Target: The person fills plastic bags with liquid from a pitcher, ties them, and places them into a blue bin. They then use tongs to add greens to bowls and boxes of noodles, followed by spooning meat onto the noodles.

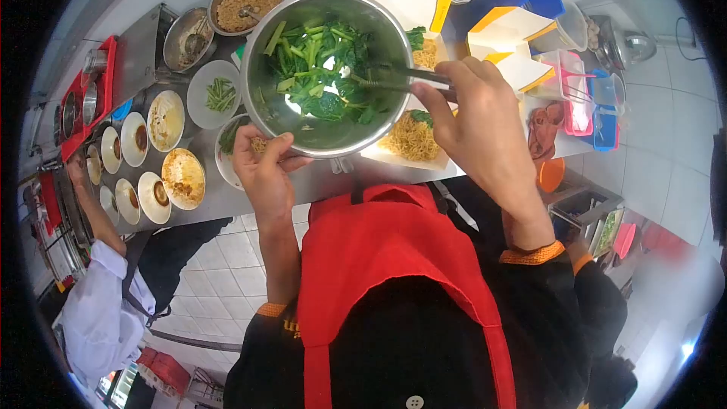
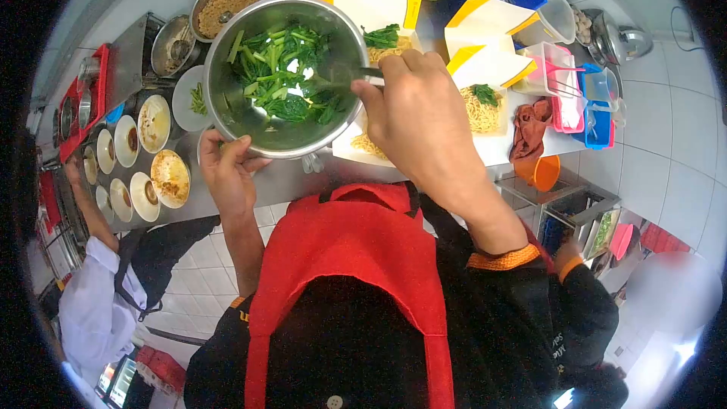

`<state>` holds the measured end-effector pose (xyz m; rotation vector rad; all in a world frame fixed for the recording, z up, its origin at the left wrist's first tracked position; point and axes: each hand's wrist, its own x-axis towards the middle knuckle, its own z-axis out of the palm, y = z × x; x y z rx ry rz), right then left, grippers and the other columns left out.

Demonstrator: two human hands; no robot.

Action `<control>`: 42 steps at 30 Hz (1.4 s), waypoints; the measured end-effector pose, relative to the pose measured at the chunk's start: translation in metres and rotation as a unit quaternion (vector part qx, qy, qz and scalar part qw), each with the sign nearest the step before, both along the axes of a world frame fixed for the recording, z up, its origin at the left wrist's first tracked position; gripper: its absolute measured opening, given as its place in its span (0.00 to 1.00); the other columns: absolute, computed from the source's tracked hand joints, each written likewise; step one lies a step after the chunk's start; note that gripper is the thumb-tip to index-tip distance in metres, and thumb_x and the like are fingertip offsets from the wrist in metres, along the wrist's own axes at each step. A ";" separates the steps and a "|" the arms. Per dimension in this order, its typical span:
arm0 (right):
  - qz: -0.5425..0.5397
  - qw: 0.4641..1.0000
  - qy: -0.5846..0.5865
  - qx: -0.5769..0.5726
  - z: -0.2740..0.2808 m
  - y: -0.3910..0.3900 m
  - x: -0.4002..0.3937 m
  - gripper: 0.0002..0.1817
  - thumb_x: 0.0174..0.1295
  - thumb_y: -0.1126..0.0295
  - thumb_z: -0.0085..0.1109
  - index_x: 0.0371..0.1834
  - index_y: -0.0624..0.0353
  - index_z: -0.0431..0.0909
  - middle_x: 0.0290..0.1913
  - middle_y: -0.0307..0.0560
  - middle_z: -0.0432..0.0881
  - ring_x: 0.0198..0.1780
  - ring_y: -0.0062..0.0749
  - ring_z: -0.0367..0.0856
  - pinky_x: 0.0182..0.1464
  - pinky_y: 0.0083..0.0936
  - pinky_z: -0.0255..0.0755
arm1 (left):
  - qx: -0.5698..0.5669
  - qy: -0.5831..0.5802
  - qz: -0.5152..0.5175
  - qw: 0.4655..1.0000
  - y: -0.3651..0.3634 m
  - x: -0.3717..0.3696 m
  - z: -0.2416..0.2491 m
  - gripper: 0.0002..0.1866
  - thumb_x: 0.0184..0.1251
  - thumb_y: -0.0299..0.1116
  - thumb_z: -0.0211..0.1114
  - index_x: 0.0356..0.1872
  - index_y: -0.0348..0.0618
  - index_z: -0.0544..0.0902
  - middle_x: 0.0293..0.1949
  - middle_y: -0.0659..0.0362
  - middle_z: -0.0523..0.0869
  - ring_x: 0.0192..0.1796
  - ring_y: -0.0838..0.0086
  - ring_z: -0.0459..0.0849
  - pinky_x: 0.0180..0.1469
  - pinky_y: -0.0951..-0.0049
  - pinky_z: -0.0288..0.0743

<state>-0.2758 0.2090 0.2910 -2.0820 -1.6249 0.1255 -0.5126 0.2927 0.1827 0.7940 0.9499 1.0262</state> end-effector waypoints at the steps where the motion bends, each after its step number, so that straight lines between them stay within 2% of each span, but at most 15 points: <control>1: 0.002 1.000 -0.001 0.002 -0.009 0.001 0.000 0.13 0.58 0.69 0.68 0.29 0.71 0.77 0.30 0.63 0.80 0.35 0.57 0.78 0.41 0.44 0.75 | 0.002 -0.001 0.002 1.000 -0.005 0.002 0.001 0.08 0.61 0.18 0.61 0.38 0.38 0.73 0.39 0.53 0.84 0.32 0.69 0.89 0.26 0.72 0.91; 7: 0.003 0.997 -0.041 0.070 -0.050 0.001 0.009 0.12 0.59 0.69 0.68 0.30 0.70 0.79 0.30 0.61 0.81 0.36 0.56 0.80 0.39 0.44 0.75 | -0.003 0.016 -0.017 1.000 -0.022 0.012 0.010 0.09 0.60 0.16 0.62 0.36 0.40 0.73 0.38 0.53 0.85 0.31 0.70 0.89 0.26 0.73 0.90; 10: -0.033 0.996 0.021 0.077 -0.028 -0.016 0.024 0.11 0.60 0.69 0.68 0.32 0.69 0.81 0.30 0.59 0.82 0.34 0.54 0.82 0.38 0.42 0.77 | -0.018 0.021 -0.013 1.000 -0.030 0.009 0.003 0.09 0.61 0.17 0.62 0.39 0.40 0.74 0.38 0.54 0.85 0.32 0.70 0.89 0.26 0.74 0.90; 13: -0.072 0.972 0.207 0.079 -0.017 -0.033 0.045 0.14 0.64 0.66 0.68 0.38 0.70 0.84 0.33 0.56 0.88 0.35 0.39 0.89 0.38 0.30 0.80 | -0.034 0.004 -0.004 0.999 -0.033 0.008 -0.002 0.09 0.61 0.18 0.61 0.39 0.40 0.74 0.38 0.54 0.85 0.32 0.70 0.89 0.27 0.73 0.91; 14: -0.085 0.974 0.203 0.050 -0.010 -0.040 0.052 0.14 0.64 0.66 0.68 0.40 0.70 0.84 0.34 0.54 0.88 0.38 0.33 0.89 0.40 0.25 0.80 | -0.037 0.011 0.006 0.999 -0.034 0.007 -0.003 0.10 0.60 0.18 0.62 0.40 0.41 0.74 0.38 0.54 0.84 0.33 0.69 0.89 0.27 0.72 0.91; 17: -0.094 0.961 0.256 0.043 -0.003 -0.066 0.066 0.12 0.65 0.70 0.67 0.43 0.70 0.84 0.36 0.53 0.88 0.38 0.27 0.87 0.42 0.23 0.79 | -0.037 0.037 0.031 0.998 -0.034 -0.005 -0.016 0.10 0.60 0.18 0.63 0.40 0.41 0.74 0.39 0.55 0.84 0.33 0.68 0.89 0.27 0.71 0.91; 19: -0.102 0.960 0.261 0.019 -0.004 -0.082 0.074 0.11 0.65 0.70 0.67 0.43 0.69 0.84 0.37 0.53 0.88 0.38 0.31 0.87 0.43 0.25 0.80 | -0.038 0.058 0.044 0.997 -0.037 -0.019 -0.021 0.11 0.59 0.18 0.63 0.40 0.41 0.73 0.39 0.55 0.84 0.33 0.67 0.89 0.27 0.70 0.91; 23: -0.005 1.000 0.011 -0.009 -0.033 -0.095 0.073 0.09 0.58 0.73 0.69 0.37 0.66 0.83 0.33 0.53 0.82 0.40 0.49 0.79 0.46 0.38 0.75 | -0.034 0.106 0.094 0.989 -0.037 -0.037 -0.021 0.14 0.59 0.19 0.64 0.43 0.43 0.72 0.44 0.54 0.80 0.36 0.65 0.89 0.28 0.70 0.90; 25: 0.042 0.998 -0.035 -0.035 -0.071 -0.093 0.071 0.10 0.56 0.72 0.69 0.38 0.67 0.82 0.35 0.55 0.81 0.43 0.53 0.76 0.49 0.42 0.73 | -0.035 0.117 0.117 0.986 -0.039 -0.045 -0.020 0.14 0.58 0.20 0.65 0.43 0.43 0.72 0.45 0.54 0.80 0.36 0.64 0.88 0.29 0.69 0.90; 26: 0.038 0.998 -0.037 -0.036 -0.099 -0.093 0.072 0.10 0.56 0.72 0.69 0.38 0.67 0.82 0.35 0.55 0.81 0.43 0.53 0.76 0.49 0.42 0.73 | -0.028 0.126 0.128 0.983 -0.041 -0.045 -0.017 0.14 0.59 0.19 0.64 0.41 0.45 0.70 0.39 0.51 0.85 0.35 0.63 0.90 0.29 0.67 0.90; 28: 0.049 0.997 -0.049 -0.034 -0.138 -0.094 0.075 0.10 0.56 0.73 0.68 0.38 0.67 0.82 0.37 0.56 0.81 0.43 0.54 0.76 0.48 0.43 0.72 | -0.022 0.125 0.126 0.984 -0.044 -0.050 -0.020 0.14 0.59 0.19 0.65 0.41 0.44 0.70 0.39 0.52 0.85 0.35 0.64 0.90 0.29 0.67 0.90; 34: 0.005 0.999 -0.021 -0.042 -0.106 -0.112 0.091 0.12 0.57 0.74 0.67 0.43 0.66 0.80 0.39 0.56 0.80 0.42 0.54 0.75 0.48 0.45 0.72 | -0.024 0.135 0.140 0.981 -0.060 -0.055 -0.018 0.14 0.58 0.19 0.65 0.41 0.43 0.70 0.39 0.52 0.84 0.34 0.64 0.90 0.30 0.66 0.90; 37: 0.041 0.997 -0.030 -0.064 -0.134 -0.107 0.089 0.14 0.57 0.74 0.67 0.46 0.65 0.79 0.40 0.56 0.80 0.42 0.54 0.75 0.48 0.44 0.73 | -0.030 0.137 0.147 0.979 -0.065 -0.055 -0.024 0.14 0.59 0.19 0.65 0.41 0.43 0.70 0.38 0.52 0.84 0.34 0.64 0.90 0.31 0.65 0.90; 40: 0.006 0.996 -0.032 -0.079 -0.124 -0.103 0.067 0.13 0.55 0.75 0.68 0.44 0.63 0.81 0.43 0.52 0.81 0.44 0.50 0.75 0.50 0.40 0.72 | -0.029 0.130 0.142 0.981 -0.068 -0.054 -0.020 0.14 0.59 0.19 0.65 0.41 0.43 0.70 0.38 0.52 0.84 0.34 0.64 0.90 0.31 0.65 0.90; 42: 0.048 0.998 -0.027 -0.044 -0.121 -0.088 0.059 0.13 0.56 0.74 0.67 0.45 0.63 0.81 0.43 0.53 0.80 0.45 0.51 0.75 0.49 0.40 0.73 | -0.030 0.131 0.139 0.981 -0.073 -0.052 -0.018 0.15 0.59 0.19 0.65 0.41 0.43 0.69 0.38 0.52 0.84 0.34 0.64 0.90 0.31 0.65 0.90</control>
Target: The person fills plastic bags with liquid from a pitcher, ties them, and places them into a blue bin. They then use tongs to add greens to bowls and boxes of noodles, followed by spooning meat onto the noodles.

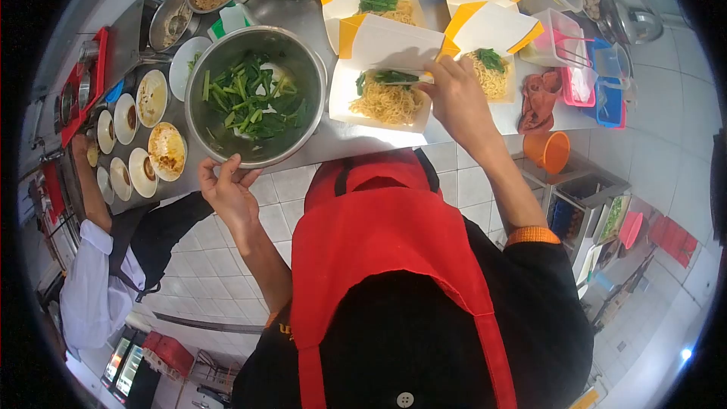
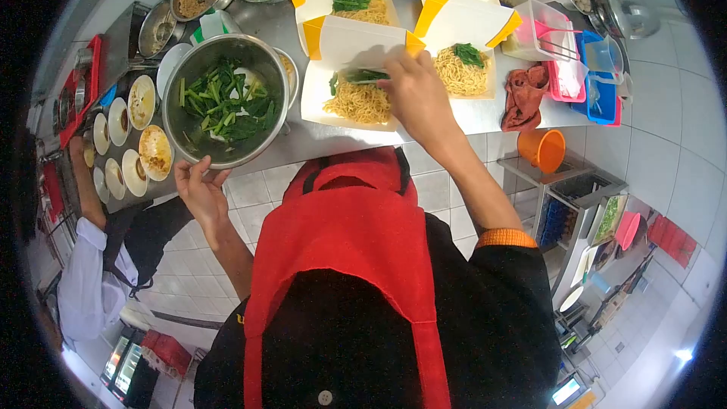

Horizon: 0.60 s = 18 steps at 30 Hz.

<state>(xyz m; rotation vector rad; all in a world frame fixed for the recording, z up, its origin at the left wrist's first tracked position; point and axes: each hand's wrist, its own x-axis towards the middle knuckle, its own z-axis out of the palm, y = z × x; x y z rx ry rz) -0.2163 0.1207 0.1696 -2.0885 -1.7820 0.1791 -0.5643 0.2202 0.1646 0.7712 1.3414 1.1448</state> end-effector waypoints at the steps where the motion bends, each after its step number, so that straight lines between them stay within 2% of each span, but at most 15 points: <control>1: 0.037 0.999 0.007 0.034 -0.002 0.007 -0.004 0.13 0.57 0.74 0.65 0.45 0.64 0.80 0.44 0.54 0.80 0.45 0.52 0.75 0.48 0.41 0.74 | 0.001 0.004 0.003 1.000 0.000 0.001 -0.001 0.15 0.59 0.19 0.65 0.41 0.43 0.69 0.38 0.52 0.84 0.34 0.64 0.90 0.31 0.65 0.90; 3: 0.070 0.997 -0.008 0.017 -0.028 0.027 -0.011 0.13 0.57 0.75 0.64 0.46 0.65 0.80 0.45 0.53 0.80 0.46 0.51 0.76 0.49 0.39 0.75 | 0.002 0.008 0.003 1.000 -0.002 0.004 0.000 0.15 0.59 0.19 0.65 0.42 0.43 0.69 0.38 0.52 0.84 0.34 0.64 0.90 0.31 0.65 0.90; 5: 0.157 0.982 -0.102 -0.001 -0.057 0.047 -0.013 0.11 0.56 0.76 0.63 0.43 0.66 0.80 0.45 0.53 0.80 0.49 0.52 0.76 0.52 0.38 0.75 | -0.010 0.007 -0.014 1.000 -0.003 0.007 0.004 0.13 0.60 0.20 0.63 0.42 0.41 0.71 0.42 0.54 0.80 0.35 0.65 0.88 0.33 0.66 0.91; 9: 0.165 0.983 -0.081 0.001 -0.056 0.061 -0.008 0.08 0.55 0.76 0.64 0.38 0.66 0.80 0.44 0.52 0.81 0.51 0.50 0.76 0.53 0.37 0.75 | -0.010 -0.002 -0.008 1.000 -0.008 0.004 0.002 0.13 0.59 0.19 0.64 0.42 0.42 0.71 0.42 0.54 0.80 0.37 0.65 0.88 0.33 0.66 0.91; 11: 0.120 0.992 -0.015 0.042 -0.033 0.053 0.003 0.07 0.55 0.75 0.65 0.35 0.66 0.80 0.43 0.53 0.81 0.51 0.49 0.76 0.53 0.38 0.75 | -0.013 -0.007 0.011 1.000 -0.012 0.007 0.006 0.13 0.59 0.19 0.64 0.42 0.42 0.71 0.42 0.55 0.80 0.38 0.65 0.88 0.33 0.65 0.91; 13: 0.106 0.993 -0.017 0.039 -0.003 0.036 0.012 0.08 0.55 0.73 0.65 0.35 0.66 0.80 0.42 0.54 0.81 0.50 0.50 0.77 0.52 0.38 0.75 | -0.014 -0.005 0.017 1.000 -0.013 0.005 0.007 0.13 0.59 0.19 0.64 0.42 0.42 0.71 0.42 0.55 0.80 0.38 0.65 0.88 0.33 0.64 0.91; 15: 0.028 1.000 -0.004 -0.013 0.017 0.018 0.020 0.08 0.57 0.72 0.66 0.35 0.66 0.79 0.42 0.55 0.81 0.47 0.53 0.77 0.50 0.41 0.74 | -0.016 -0.003 0.020 1.000 -0.013 0.003 0.005 0.13 0.59 0.19 0.64 0.42 0.42 0.71 0.42 0.55 0.80 0.38 0.64 0.88 0.33 0.63 0.91; 18: 0.013 0.999 -0.028 -0.014 -0.006 0.005 0.031 0.08 0.59 0.72 0.66 0.35 0.66 0.80 0.39 0.57 0.81 0.42 0.54 0.77 0.49 0.43 0.74 | -0.019 -0.002 0.011 1.000 -0.011 -0.001 0.000 0.13 0.59 0.19 0.64 0.42 0.42 0.71 0.42 0.55 0.80 0.38 0.64 0.88 0.34 0.63 0.91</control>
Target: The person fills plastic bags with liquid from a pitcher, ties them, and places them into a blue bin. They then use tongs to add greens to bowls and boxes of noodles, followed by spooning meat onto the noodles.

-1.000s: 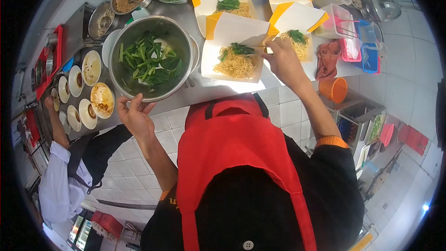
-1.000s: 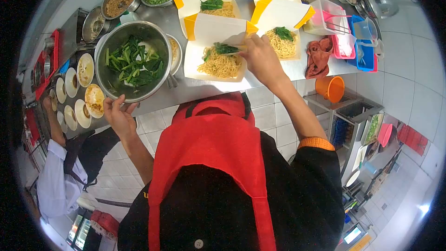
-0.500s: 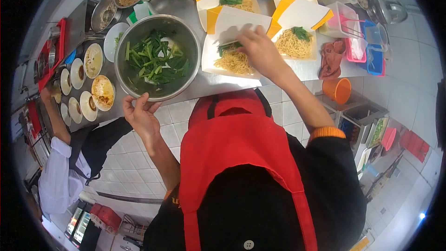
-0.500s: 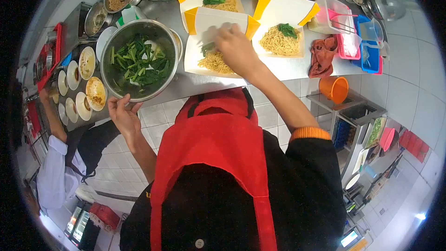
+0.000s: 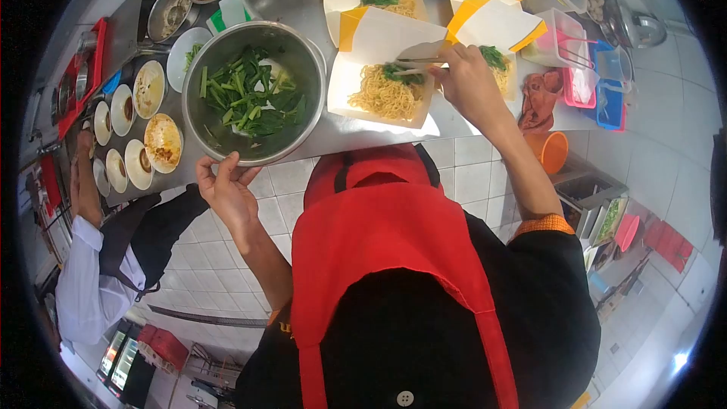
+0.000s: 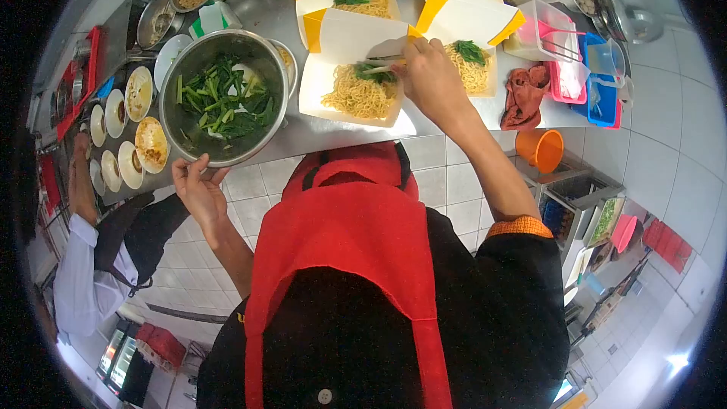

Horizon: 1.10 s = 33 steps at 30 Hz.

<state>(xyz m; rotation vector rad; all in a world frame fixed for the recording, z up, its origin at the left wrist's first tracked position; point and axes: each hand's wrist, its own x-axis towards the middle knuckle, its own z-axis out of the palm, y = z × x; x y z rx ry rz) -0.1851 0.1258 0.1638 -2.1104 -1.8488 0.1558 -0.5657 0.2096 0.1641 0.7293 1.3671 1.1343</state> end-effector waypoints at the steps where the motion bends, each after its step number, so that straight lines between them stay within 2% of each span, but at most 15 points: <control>1: -0.003 1.000 -0.002 0.000 0.001 -0.004 0.002 0.08 0.59 0.72 0.66 0.35 0.66 0.80 0.39 0.57 0.81 0.42 0.54 0.77 0.49 0.43 0.74 | 0.008 0.001 -0.004 1.000 0.001 0.000 -0.001 0.14 0.59 0.19 0.64 0.42 0.43 0.70 0.40 0.53 0.83 0.36 0.64 0.89 0.33 0.64 0.91; 4: -0.023 0.999 0.034 -0.001 0.015 -0.016 -0.002 0.08 0.59 0.72 0.65 0.34 0.68 0.80 0.37 0.59 0.81 0.40 0.55 0.77 0.48 0.44 0.73 | 0.014 -0.003 -0.001 1.000 0.001 0.005 0.000 0.14 0.59 0.19 0.64 0.41 0.43 0.70 0.38 0.51 0.85 0.34 0.65 0.90 0.31 0.65 0.91; 6: -0.077 0.996 0.030 0.022 0.026 -0.022 -0.003 0.08 0.60 0.73 0.64 0.32 0.69 0.81 0.35 0.60 0.81 0.40 0.55 0.76 0.47 0.45 0.72 | 0.017 -0.008 0.000 1.000 0.002 0.009 0.001 0.14 0.59 0.19 0.64 0.41 0.43 0.70 0.38 0.52 0.85 0.34 0.65 0.90 0.31 0.65 0.91; 9: -0.090 0.995 0.030 0.023 -0.008 -0.032 0.000 0.07 0.59 0.74 0.64 0.31 0.69 0.81 0.35 0.60 0.81 0.40 0.55 0.76 0.47 0.45 0.72 | 0.019 -0.028 -0.003 0.999 0.002 0.018 -0.002 0.13 0.59 0.19 0.64 0.41 0.43 0.71 0.39 0.52 0.85 0.34 0.66 0.90 0.30 0.66 0.90; 11: -0.072 0.996 0.059 -0.007 -0.020 -0.033 0.001 0.06 0.58 0.75 0.65 0.34 0.68 0.82 0.35 0.60 0.82 0.42 0.56 0.77 0.49 0.44 0.71 | 0.010 -0.033 -0.018 0.999 0.002 0.022 -0.002 0.13 0.60 0.19 0.63 0.42 0.42 0.71 0.39 0.52 0.85 0.34 0.66 0.89 0.30 0.65 0.90; 13: -0.126 0.987 0.087 0.042 -0.002 -0.035 -0.006 0.07 0.58 0.75 0.66 0.37 0.68 0.83 0.37 0.60 0.83 0.43 0.55 0.78 0.49 0.43 0.72 | 0.021 -0.028 -0.014 0.999 0.003 0.027 0.002 0.12 0.60 0.20 0.63 0.42 0.40 0.73 0.39 0.51 0.84 0.33 0.65 0.89 0.29 0.66 0.91; 15: -0.160 0.979 0.112 0.059 0.044 -0.035 -0.012 0.10 0.60 0.74 0.67 0.42 0.68 0.82 0.36 0.57 0.83 0.41 0.50 0.79 0.46 0.40 0.73 | 0.021 -0.049 -0.039 0.998 0.003 0.033 0.000 0.11 0.60 0.19 0.63 0.42 0.39 0.73 0.39 0.50 0.84 0.33 0.63 0.89 0.28 0.68 0.91; 17: -0.148 0.978 0.138 0.050 0.090 -0.029 -0.028 0.12 0.59 0.74 0.68 0.44 0.66 0.82 0.36 0.54 0.81 0.42 0.47 0.77 0.47 0.37 0.71 | 0.026 -0.058 -0.046 0.997 0.003 0.040 0.005 0.10 0.60 0.18 0.63 0.40 0.38 0.73 0.39 0.49 0.85 0.31 0.62 0.90 0.27 0.69 0.91; 20: 0.027 0.990 0.129 0.045 0.104 -0.014 -0.051 0.13 0.58 0.72 0.69 0.44 0.66 0.81 0.36 0.52 0.79 0.42 0.48 0.75 0.47 0.35 0.70 | 0.021 -0.062 -0.082 0.994 0.003 0.051 0.004 0.09 0.61 0.18 0.62 0.40 0.39 0.72 0.39 0.50 0.84 0.33 0.64 0.90 0.30 0.65 0.92; 22: 0.073 0.993 0.094 0.021 0.093 -0.001 -0.063 0.12 0.58 0.72 0.68 0.41 0.68 0.80 0.35 0.54 0.79 0.41 0.49 0.76 0.46 0.37 0.72 | 0.030 -0.073 -0.101 0.992 0.001 0.058 0.005 0.09 0.61 0.18 0.61 0.39 0.39 0.72 0.38 0.49 0.85 0.32 0.64 0.90 0.30 0.63 0.92; 23: 0.072 0.993 0.093 0.023 0.084 0.004 -0.066 0.12 0.58 0.72 0.68 0.41 0.68 0.80 0.35 0.54 0.79 0.41 0.49 0.76 0.46 0.37 0.72 | 0.032 -0.074 -0.102 0.992 0.000 0.063 0.004 0.09 0.61 0.18 0.61 0.39 0.39 0.72 0.38 0.49 0.85 0.32 0.64 0.90 0.30 0.63 0.92; 25: 0.079 0.983 0.163 -0.012 0.063 0.011 -0.078 0.11 0.59 0.72 0.67 0.39 0.70 0.80 0.33 0.56 0.79 0.40 0.50 0.77 0.43 0.39 0.73 | 0.033 -0.063 -0.111 0.991 -0.004 0.064 0.001 0.09 0.61 0.17 0.61 0.39 0.39 0.72 0.38 0.49 0.85 0.32 0.63 0.90 0.31 0.63 0.92; 27: 0.082 0.985 0.150 0.019 0.050 0.014 -0.092 0.10 0.59 0.73 0.67 0.38 0.70 0.80 0.32 0.57 0.79 0.38 0.49 0.78 0.41 0.40 0.74 | 0.045 -0.069 -0.111 0.990 -0.007 0.071 0.002 0.09 0.61 0.17 0.61 0.39 0.39 0.72 0.37 0.49 0.85 0.32 0.63 0.90 0.31 0.62 0.92; 33: 0.057 0.985 0.141 0.087 0.066 0.003 -0.076 0.09 0.59 0.72 0.68 0.36 0.68 0.81 0.30 0.56 0.80 0.35 0.48 0.78 0.38 0.40 0.73 | 0.030 -0.076 -0.093 0.992 -0.006 0.070 0.005 0.09 0.60 0.18 0.62 0.39 0.39 0.72 0.38 0.50 0.84 0.33 0.63 0.90 0.31 0.62 0.92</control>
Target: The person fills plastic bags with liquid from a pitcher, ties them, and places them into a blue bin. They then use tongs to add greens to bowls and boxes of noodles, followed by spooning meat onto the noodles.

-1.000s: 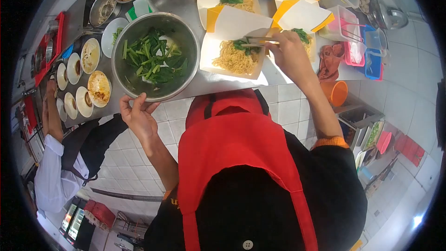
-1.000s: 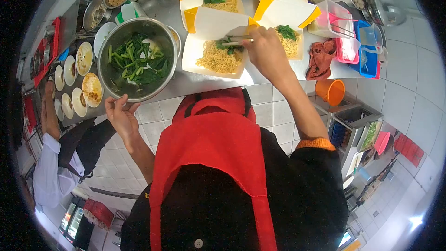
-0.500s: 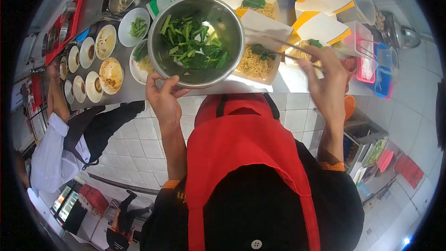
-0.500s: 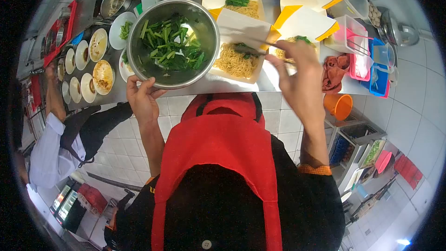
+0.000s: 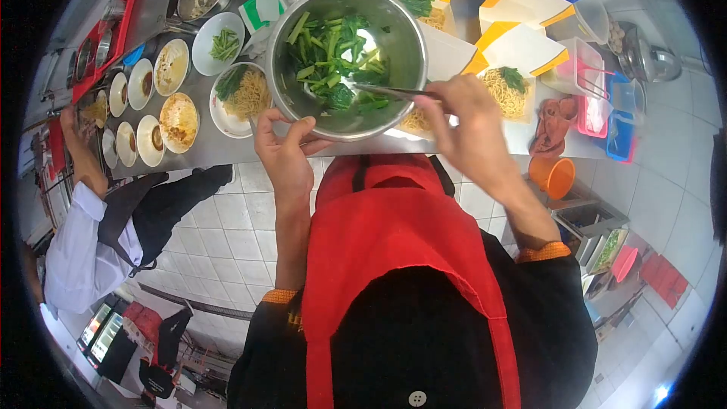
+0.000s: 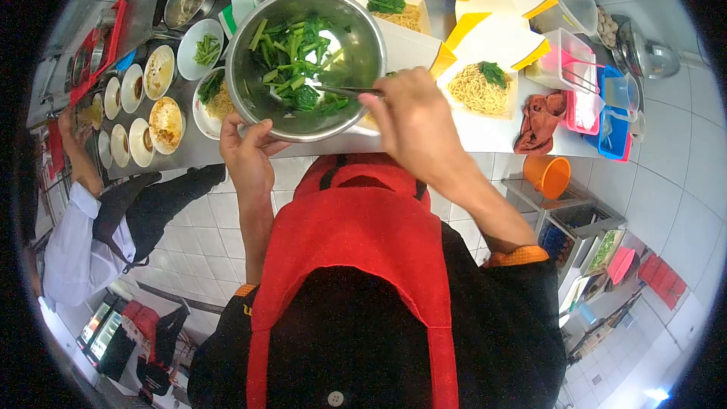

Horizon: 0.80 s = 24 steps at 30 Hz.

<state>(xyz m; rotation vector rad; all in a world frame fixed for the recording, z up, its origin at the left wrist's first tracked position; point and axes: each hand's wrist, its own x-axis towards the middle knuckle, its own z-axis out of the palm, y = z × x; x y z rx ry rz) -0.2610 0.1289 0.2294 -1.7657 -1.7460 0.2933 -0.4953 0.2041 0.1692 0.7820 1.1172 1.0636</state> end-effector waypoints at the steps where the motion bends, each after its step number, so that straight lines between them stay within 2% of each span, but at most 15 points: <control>1: -0.017 1.000 0.023 -0.002 0.006 -0.004 0.011 0.09 0.59 0.72 0.69 0.36 0.68 0.81 0.30 0.55 0.80 0.34 0.48 0.78 0.38 0.39 0.73 | -0.003 0.012 0.008 1.000 0.000 0.002 0.001 0.09 0.60 0.18 0.62 0.39 0.39 0.72 0.38 0.50 0.84 0.34 0.63 0.90 0.31 0.63 0.92; 4: -0.036 0.996 0.062 -0.046 0.018 -0.013 0.026 0.10 0.59 0.71 0.69 0.38 0.67 0.82 0.30 0.54 0.79 0.34 0.47 0.78 0.38 0.39 0.73 | -0.007 0.010 0.010 1.000 0.005 -0.006 -0.008 0.10 0.60 0.18 0.62 0.39 0.40 0.72 0.39 0.51 0.84 0.34 0.63 0.90 0.31 0.63 0.92; 6: -0.044 0.993 0.097 -0.058 0.004 -0.010 0.010 0.13 0.59 0.69 0.70 0.41 0.68 0.82 0.31 0.54 0.80 0.37 0.46 0.78 0.40 0.39 0.73 | -0.007 0.013 0.002 1.000 0.008 -0.008 -0.007 0.10 0.60 0.18 0.62 0.39 0.40 0.72 0.39 0.51 0.84 0.34 0.63 0.90 0.31 0.63 0.92; 8: 0.015 0.999 0.036 0.000 -0.018 -0.002 -0.014 0.14 0.59 0.69 0.69 0.40 0.69 0.81 0.34 0.54 0.79 0.40 0.46 0.77 0.42 0.38 0.73 | -0.006 0.018 -0.006 1.000 0.009 -0.007 -0.006 0.10 0.61 0.18 0.62 0.39 0.41 0.72 0.39 0.51 0.84 0.34 0.63 0.90 0.31 0.63 0.92; 11: 0.014 1.000 -0.011 0.005 -0.042 0.001 -0.042 0.14 0.59 0.71 0.69 0.45 0.66 0.80 0.32 0.53 0.76 0.39 0.47 0.75 0.41 0.39 0.71 | -0.012 -0.014 -0.010 1.000 0.007 0.000 -0.002 0.10 0.61 0.18 0.62 0.39 0.42 0.72 0.40 0.52 0.84 0.35 0.63 0.90 0.32 0.62 0.92; 15: 0.019 0.998 -0.033 0.041 -0.040 -0.002 -0.027 0.12 0.59 0.73 0.69 0.43 0.66 0.80 0.31 0.52 0.77 0.36 0.47 0.75 0.38 0.39 0.71 | -0.011 -0.010 0.002 1.000 0.005 0.001 -0.004 0.11 0.61 0.18 0.62 0.40 0.42 0.72 0.40 0.52 0.84 0.37 0.63 0.90 0.33 0.61 0.92; 17: -0.020 0.999 0.017 0.036 -0.024 -0.005 -0.006 0.10 0.59 0.72 0.68 0.37 0.67 0.80 0.33 0.52 0.79 0.38 0.45 0.76 0.42 0.38 0.72 | -0.011 -0.003 0.002 1.000 0.005 -0.001 -0.007 0.11 0.61 0.19 0.63 0.40 0.42 0.72 0.40 0.53 0.84 0.37 0.63 0.90 0.33 0.61 0.92; 18: -0.019 0.999 0.016 0.035 -0.014 -0.009 0.005 0.10 0.59 0.72 0.68 0.37 0.67 0.80 0.33 0.52 0.79 0.38 0.45 0.76 0.42 0.38 0.72 | -0.009 0.008 0.013 1.000 0.005 -0.001 -0.007 0.11 0.61 0.19 0.63 0.40 0.43 0.72 0.40 0.53 0.84 0.37 0.63 0.90 0.32 0.62 0.92; 20: -0.079 0.993 0.089 -0.011 0.006 -0.018 0.026 0.09 0.58 0.73 0.69 0.37 0.66 0.81 0.32 0.52 0.80 0.38 0.45 0.76 0.41 0.38 0.72 | -0.009 0.018 0.024 1.000 0.006 -0.003 -0.009 0.11 0.60 0.19 0.64 0.40 0.43 0.72 0.40 0.53 0.84 0.37 0.64 0.90 0.31 0.63 0.92; 22: -0.100 0.992 0.072 -0.012 0.015 -0.027 0.043 0.09 0.58 0.72 0.70 0.37 0.65 0.81 0.32 0.52 0.80 0.38 0.46 0.76 0.41 0.39 0.72 | -0.016 0.032 0.077 0.996 0.010 -0.013 -0.014 0.11 0.59 0.19 0.64 0.39 0.41 0.73 0.39 0.52 0.84 0.34 0.64 0.89 0.26 0.69 0.90; 24: -0.125 0.990 0.056 -0.011 0.010 -0.036 0.058 0.09 0.57 0.72 0.71 0.37 0.65 0.82 0.32 0.52 0.81 0.38 0.47 0.76 0.42 0.39 0.72 | -0.021 0.042 0.077 0.996 0.013 -0.025 -0.021 0.12 0.58 0.19 0.64 0.40 0.42 0.73 0.41 0.51 0.84 0.36 0.64 0.89 0.27 0.67 0.90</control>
